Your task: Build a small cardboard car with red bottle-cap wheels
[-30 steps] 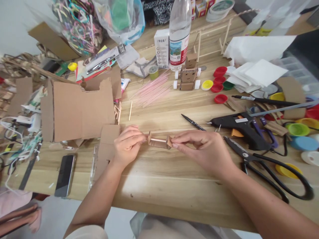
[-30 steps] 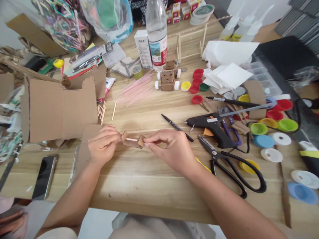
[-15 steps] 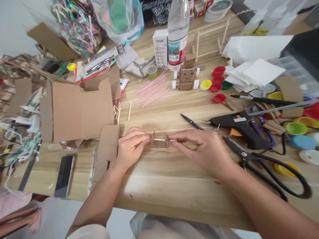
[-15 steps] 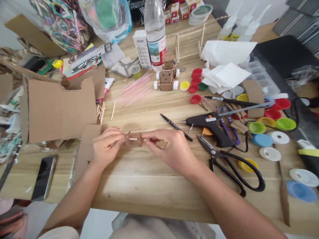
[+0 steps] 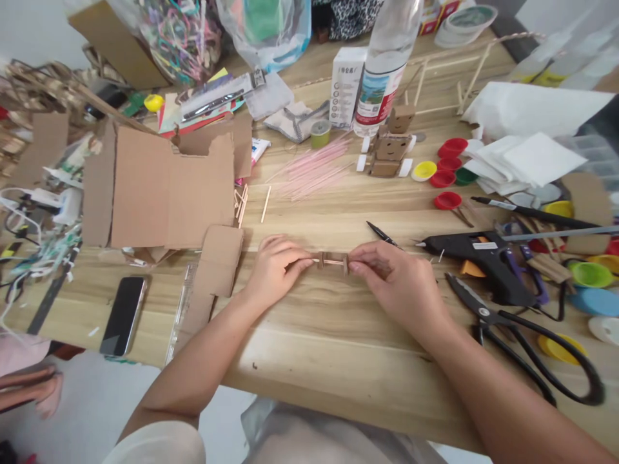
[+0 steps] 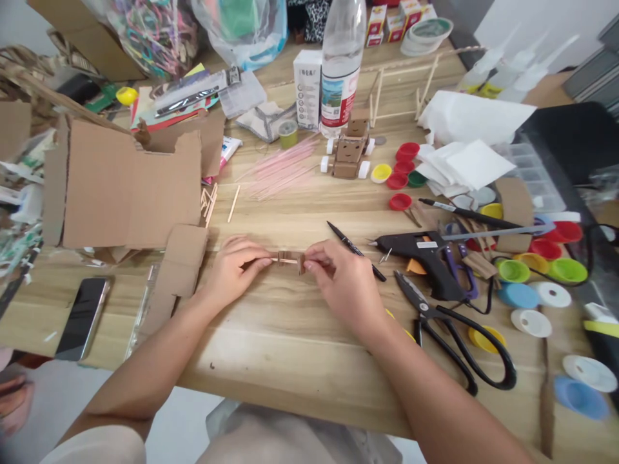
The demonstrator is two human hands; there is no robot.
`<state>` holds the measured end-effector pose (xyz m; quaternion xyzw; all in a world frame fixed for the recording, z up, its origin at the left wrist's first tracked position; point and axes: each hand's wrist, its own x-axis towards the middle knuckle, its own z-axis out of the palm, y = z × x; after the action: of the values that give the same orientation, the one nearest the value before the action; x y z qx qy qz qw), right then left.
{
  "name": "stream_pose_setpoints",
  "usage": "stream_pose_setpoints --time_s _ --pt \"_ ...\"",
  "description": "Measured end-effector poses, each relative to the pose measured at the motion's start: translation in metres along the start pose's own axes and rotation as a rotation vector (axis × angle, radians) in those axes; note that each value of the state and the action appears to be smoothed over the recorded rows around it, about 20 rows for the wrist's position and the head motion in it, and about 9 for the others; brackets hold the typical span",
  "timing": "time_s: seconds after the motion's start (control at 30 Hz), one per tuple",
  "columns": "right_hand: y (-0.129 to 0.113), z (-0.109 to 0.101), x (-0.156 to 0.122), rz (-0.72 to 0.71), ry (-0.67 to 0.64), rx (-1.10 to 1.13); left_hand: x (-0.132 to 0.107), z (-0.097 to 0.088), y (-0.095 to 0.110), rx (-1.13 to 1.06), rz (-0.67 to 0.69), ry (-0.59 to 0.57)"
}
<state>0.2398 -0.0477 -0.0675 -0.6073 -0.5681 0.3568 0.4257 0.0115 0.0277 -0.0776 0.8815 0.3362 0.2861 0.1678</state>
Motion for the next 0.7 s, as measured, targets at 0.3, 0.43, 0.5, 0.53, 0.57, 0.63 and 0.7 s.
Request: stream_pose_setpoints --time_s 0.3,0.43,0.5,0.53,0.57,0.63,0.7 --pt "0.007 0.001 0.001 -0.303 -0.012 -0.371 -0.001 0.004 0.0 0.064 -0.058 -0.095" --pt "0.009 0.001 0.001 -0.366 -0.032 -0.434 0.005 0.008 0.007 0.032 -0.026 -0.16" --pt "0.01 0.003 0.001 -0.392 -0.022 -0.444 0.008 0.011 0.01 0.014 -0.026 -0.178" --pt "0.01 0.003 0.001 -0.398 -0.022 -0.445 0.009 0.012 0.01 0.004 -0.036 -0.179" --pt "0.011 0.004 0.001 -0.396 -0.026 -0.448 0.01 0.012 0.011 -0.007 -0.051 -0.176" --pt "0.013 0.004 0.002 -0.376 -0.037 -0.457 0.011 0.013 0.009 -0.034 -0.082 -0.176" --pt "0.016 0.004 0.003 -0.356 -0.039 -0.469 0.011 0.012 0.007 -0.059 -0.114 -0.181"
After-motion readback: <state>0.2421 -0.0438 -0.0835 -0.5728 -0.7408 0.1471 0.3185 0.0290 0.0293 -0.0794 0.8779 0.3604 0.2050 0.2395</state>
